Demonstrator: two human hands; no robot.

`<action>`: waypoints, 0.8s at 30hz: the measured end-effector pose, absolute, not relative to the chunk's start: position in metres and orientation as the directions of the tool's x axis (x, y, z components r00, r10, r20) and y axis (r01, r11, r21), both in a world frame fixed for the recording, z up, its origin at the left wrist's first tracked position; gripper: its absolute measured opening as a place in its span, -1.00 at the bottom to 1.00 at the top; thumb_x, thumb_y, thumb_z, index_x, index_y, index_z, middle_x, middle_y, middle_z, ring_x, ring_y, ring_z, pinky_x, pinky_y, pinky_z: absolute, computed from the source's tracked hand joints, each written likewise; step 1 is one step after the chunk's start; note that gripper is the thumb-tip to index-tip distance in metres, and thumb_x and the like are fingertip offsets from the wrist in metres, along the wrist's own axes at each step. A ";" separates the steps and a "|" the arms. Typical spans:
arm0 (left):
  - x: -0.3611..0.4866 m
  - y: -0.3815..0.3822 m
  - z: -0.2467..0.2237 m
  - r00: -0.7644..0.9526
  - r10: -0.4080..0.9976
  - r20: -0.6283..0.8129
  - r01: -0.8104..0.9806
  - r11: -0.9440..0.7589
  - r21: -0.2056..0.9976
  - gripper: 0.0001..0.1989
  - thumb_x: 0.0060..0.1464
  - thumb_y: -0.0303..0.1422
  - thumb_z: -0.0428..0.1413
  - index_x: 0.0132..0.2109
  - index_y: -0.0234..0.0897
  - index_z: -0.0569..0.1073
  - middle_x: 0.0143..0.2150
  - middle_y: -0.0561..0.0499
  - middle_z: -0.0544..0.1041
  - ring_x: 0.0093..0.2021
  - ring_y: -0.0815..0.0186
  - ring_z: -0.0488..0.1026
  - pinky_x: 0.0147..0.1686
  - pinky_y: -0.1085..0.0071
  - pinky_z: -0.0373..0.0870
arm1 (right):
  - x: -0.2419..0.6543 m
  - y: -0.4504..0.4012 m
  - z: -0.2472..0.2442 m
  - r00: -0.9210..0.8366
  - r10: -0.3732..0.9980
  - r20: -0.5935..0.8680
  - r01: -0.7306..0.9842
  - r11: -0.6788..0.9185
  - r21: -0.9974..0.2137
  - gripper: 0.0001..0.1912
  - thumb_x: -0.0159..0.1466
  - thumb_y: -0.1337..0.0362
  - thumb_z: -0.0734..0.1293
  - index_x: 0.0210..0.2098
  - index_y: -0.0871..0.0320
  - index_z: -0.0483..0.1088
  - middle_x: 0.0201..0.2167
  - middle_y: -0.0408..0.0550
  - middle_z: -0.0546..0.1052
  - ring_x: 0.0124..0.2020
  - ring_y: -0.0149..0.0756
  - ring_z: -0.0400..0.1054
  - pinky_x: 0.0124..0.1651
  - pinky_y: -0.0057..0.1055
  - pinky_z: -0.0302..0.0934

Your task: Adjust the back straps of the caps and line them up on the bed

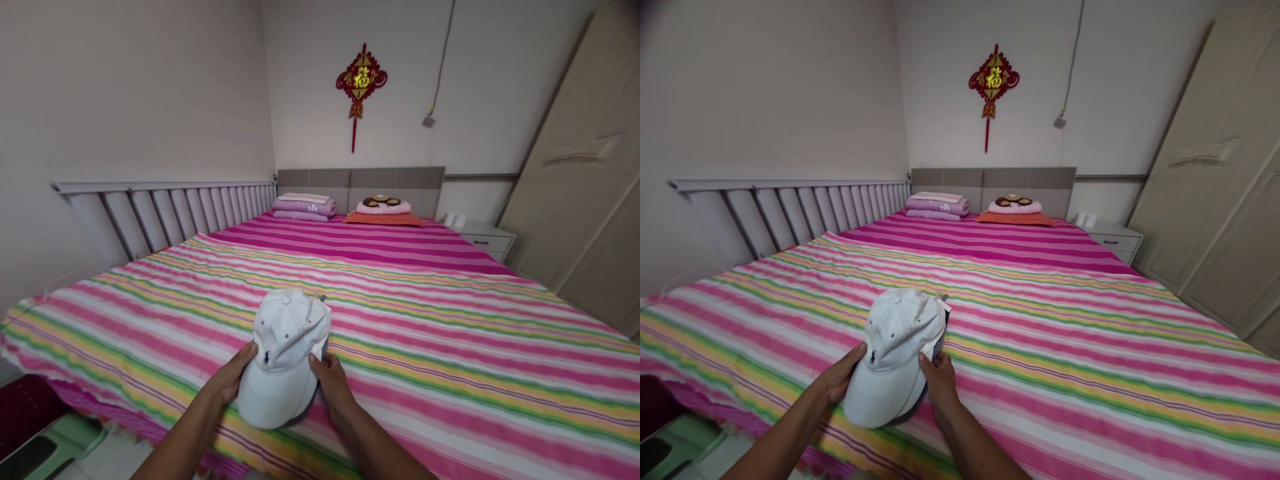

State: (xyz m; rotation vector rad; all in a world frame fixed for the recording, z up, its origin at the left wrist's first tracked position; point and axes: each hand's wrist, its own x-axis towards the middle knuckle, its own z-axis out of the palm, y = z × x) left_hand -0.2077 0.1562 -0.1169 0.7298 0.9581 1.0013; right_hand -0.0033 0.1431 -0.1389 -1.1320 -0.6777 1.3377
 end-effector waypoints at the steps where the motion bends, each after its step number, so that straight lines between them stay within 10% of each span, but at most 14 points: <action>1: -0.207 0.156 -0.118 0.225 0.923 -0.311 -0.365 0.376 0.852 -0.28 -0.24 -0.15 0.20 0.11 -0.25 0.24 -0.19 -0.12 0.55 -0.14 0.08 0.45 -0.08 0.21 0.32 | -0.003 0.143 -0.139 0.163 0.963 -0.213 -0.407 -0.131 -0.904 -0.62 -0.21 0.15 0.46 -0.47 0.14 0.27 -0.51 -0.08 0.49 -0.41 -0.19 0.40 -0.41 -0.38 0.26; 24: -0.200 0.152 -0.121 0.224 0.892 -0.392 -0.437 0.452 0.778 -0.32 -0.17 -0.14 0.16 0.10 -0.36 0.26 -0.14 -0.18 0.51 -0.13 0.06 0.44 -0.03 0.16 0.28 | -0.001 0.125 -0.165 0.040 0.991 0.129 -0.297 0.135 -0.945 -0.40 -0.03 0.16 0.35 0.00 0.14 0.20 -0.07 0.02 0.44 -0.06 -0.14 0.32 -0.05 -0.26 0.22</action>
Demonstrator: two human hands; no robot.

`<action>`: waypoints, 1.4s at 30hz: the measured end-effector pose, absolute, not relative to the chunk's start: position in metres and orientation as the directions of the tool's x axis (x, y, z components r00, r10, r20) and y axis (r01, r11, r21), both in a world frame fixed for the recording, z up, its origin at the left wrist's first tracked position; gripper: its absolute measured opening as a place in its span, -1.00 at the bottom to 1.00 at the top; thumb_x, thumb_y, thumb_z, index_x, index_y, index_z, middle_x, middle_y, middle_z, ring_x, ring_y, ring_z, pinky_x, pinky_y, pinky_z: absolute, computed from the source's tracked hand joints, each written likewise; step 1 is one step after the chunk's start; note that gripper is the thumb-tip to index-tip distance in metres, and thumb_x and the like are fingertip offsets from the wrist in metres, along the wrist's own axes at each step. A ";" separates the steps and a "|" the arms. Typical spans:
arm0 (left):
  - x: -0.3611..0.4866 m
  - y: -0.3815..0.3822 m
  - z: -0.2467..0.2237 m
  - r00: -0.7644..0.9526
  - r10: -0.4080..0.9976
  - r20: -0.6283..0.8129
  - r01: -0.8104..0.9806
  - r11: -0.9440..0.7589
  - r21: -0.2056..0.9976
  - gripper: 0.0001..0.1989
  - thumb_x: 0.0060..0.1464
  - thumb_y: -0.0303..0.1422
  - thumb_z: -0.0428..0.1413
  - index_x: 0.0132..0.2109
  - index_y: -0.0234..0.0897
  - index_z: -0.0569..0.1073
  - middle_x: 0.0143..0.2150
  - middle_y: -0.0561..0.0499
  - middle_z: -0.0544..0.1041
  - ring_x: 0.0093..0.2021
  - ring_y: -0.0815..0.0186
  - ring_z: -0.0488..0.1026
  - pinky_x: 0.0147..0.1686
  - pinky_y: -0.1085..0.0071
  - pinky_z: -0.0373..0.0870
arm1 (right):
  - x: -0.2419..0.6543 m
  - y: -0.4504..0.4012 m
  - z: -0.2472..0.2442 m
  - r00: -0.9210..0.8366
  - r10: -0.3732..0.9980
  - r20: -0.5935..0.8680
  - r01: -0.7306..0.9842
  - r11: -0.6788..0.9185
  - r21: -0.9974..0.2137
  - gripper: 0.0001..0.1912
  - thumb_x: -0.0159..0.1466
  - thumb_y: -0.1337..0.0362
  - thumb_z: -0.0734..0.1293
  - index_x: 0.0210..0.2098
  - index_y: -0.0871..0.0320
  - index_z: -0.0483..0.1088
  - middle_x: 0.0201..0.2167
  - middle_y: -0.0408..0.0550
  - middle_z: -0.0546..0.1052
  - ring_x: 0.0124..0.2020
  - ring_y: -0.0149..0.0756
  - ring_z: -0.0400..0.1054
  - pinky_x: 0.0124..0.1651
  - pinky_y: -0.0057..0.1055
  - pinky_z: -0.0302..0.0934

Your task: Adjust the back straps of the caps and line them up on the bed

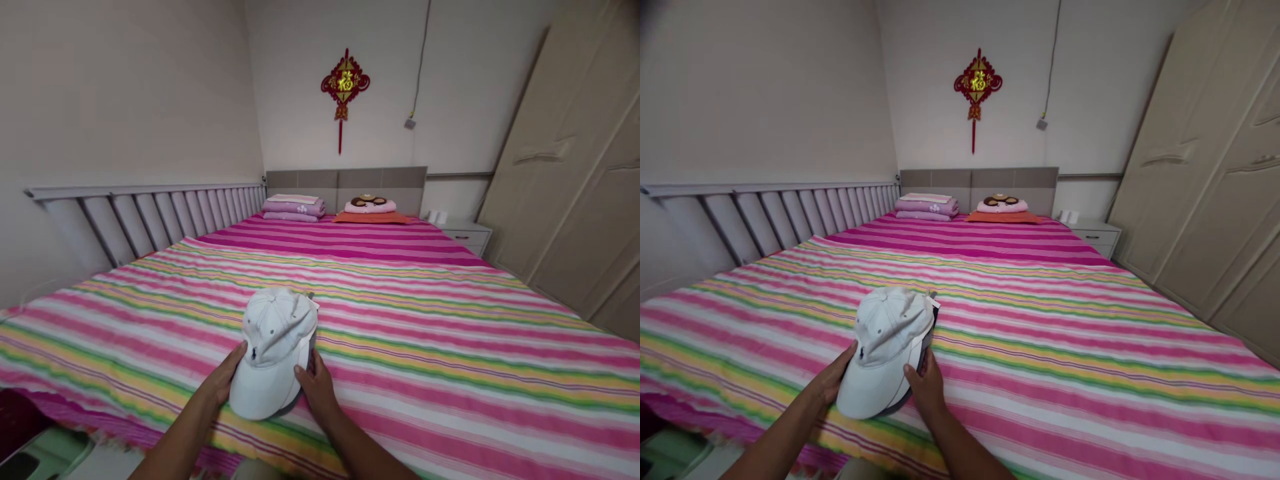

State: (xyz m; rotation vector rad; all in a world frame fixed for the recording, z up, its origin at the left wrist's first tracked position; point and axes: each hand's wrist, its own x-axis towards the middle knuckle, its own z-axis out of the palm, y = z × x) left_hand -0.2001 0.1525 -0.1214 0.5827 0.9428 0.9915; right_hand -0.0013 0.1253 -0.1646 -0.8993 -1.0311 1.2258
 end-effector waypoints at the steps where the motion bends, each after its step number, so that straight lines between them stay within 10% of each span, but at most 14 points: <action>1: -0.200 0.152 -0.122 0.221 0.891 -0.396 -0.442 0.453 0.774 -0.33 -0.16 -0.15 0.16 0.10 -0.36 0.26 -0.14 -0.18 0.51 -0.13 0.06 0.44 -0.03 0.15 0.28 | -0.001 0.125 -0.166 0.045 0.989 0.142 -0.277 0.149 -0.949 -0.41 -0.01 0.16 0.34 0.00 0.14 0.20 -0.07 0.02 0.44 -0.07 -0.15 0.33 -0.06 -0.27 0.23; 34: -0.195 0.155 -0.138 0.249 0.932 -0.261 -0.362 0.340 0.868 -0.32 -0.08 -0.06 0.05 0.13 -0.38 0.22 -0.15 -0.22 0.51 -0.11 0.05 0.43 -0.03 0.13 0.26 | -0.003 0.120 -0.177 0.269 0.917 0.294 0.105 0.276 -0.956 -0.53 0.04 0.12 0.28 -0.09 0.22 0.31 -0.31 0.03 0.50 -0.32 -0.19 0.37 -0.31 -0.34 0.25; 42: -0.185 0.147 -0.129 0.231 0.927 -0.296 -0.442 0.371 0.817 -0.29 -0.03 0.03 -0.10 0.15 -0.40 0.18 -0.14 -0.21 0.51 -0.07 0.09 0.41 0.02 0.16 0.20 | 0.008 0.105 -0.150 0.362 0.870 0.335 0.241 0.259 -0.935 -0.80 0.04 0.17 0.26 -0.37 0.15 0.27 -0.32 -0.01 0.39 -0.24 -0.20 0.26 -0.16 -0.31 0.14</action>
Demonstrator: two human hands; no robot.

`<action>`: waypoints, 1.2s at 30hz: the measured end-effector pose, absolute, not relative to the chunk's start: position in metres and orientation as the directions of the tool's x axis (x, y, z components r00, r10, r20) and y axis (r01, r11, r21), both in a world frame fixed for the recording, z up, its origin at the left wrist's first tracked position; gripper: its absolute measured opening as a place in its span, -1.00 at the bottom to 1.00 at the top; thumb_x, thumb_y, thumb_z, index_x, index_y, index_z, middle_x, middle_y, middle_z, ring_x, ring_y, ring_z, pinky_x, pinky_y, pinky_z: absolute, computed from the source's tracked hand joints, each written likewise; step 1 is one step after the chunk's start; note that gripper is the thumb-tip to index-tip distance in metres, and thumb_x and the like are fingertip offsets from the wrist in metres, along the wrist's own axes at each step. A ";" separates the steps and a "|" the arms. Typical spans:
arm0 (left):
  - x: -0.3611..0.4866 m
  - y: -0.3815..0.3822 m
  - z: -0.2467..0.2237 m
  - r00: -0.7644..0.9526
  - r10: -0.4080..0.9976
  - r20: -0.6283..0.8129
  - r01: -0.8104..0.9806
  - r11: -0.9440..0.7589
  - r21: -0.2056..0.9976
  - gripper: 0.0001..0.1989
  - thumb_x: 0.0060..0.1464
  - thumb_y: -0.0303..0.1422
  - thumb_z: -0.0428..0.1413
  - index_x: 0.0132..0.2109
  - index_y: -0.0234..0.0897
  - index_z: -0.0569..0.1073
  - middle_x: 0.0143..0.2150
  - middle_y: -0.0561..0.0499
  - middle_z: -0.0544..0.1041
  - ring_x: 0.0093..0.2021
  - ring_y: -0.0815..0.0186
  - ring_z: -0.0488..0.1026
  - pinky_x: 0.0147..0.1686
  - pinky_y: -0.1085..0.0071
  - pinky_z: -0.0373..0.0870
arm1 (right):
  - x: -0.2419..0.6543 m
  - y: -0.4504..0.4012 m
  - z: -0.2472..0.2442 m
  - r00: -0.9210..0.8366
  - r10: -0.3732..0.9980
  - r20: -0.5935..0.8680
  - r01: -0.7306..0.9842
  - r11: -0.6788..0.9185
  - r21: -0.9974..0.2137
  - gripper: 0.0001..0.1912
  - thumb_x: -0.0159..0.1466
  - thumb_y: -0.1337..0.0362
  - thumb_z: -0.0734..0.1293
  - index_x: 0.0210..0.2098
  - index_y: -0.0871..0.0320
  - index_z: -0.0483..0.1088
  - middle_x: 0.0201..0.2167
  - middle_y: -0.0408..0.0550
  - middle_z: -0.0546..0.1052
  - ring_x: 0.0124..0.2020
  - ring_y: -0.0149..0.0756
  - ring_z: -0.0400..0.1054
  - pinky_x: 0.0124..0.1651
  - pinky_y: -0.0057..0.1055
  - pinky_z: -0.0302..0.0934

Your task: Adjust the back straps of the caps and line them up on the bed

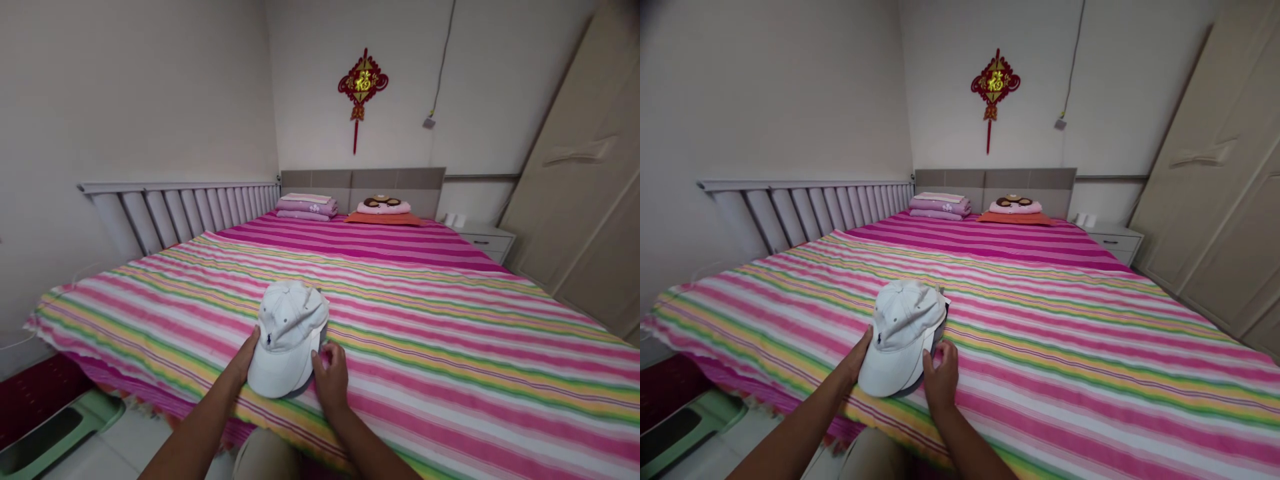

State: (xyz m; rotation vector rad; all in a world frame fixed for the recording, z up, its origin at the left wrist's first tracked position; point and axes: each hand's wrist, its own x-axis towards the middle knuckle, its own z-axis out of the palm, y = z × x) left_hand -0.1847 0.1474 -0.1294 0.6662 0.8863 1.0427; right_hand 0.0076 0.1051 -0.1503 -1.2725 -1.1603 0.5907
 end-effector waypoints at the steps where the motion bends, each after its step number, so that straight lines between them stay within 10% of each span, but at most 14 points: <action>1: -0.184 0.147 -0.129 0.234 0.927 -0.293 -0.450 0.371 0.812 -0.29 -0.02 0.03 -0.10 0.15 -0.40 0.18 -0.14 -0.20 0.51 -0.07 0.09 0.41 0.03 0.17 0.20 | 0.009 0.103 -0.146 0.350 0.874 0.337 0.261 0.255 -0.931 -0.83 0.05 0.17 0.26 -0.43 0.14 0.28 -0.38 -0.04 0.39 -0.28 -0.21 0.26 -0.20 -0.33 0.13; 12: -0.180 0.146 -0.125 0.145 0.944 -0.297 -0.355 0.330 0.875 -0.28 -0.05 0.05 -0.09 0.09 -0.43 0.27 -0.19 -0.23 0.53 -0.11 0.06 0.43 -0.02 0.15 0.24 | 0.002 0.114 -0.129 0.234 0.968 0.085 0.207 0.036 -0.978 -0.74 -0.04 0.14 0.30 -0.72 0.17 0.29 -0.78 -0.21 0.31 -0.70 -0.42 0.16 -0.65 -0.51 -0.05; 36: -0.190 0.150 -0.134 0.058 0.992 -0.109 -0.249 0.120 0.961 -0.37 -0.07 -0.01 0.01 0.02 -0.42 0.33 -0.12 -0.22 0.50 -0.08 0.08 0.41 -0.08 0.18 0.29 | 0.025 0.063 -0.147 0.065 0.995 0.072 0.245 0.054 -0.968 -0.85 -0.07 0.37 0.23 -0.73 0.15 0.18 -0.76 -0.27 0.19 -0.65 -0.44 0.06 -0.58 -0.50 -0.09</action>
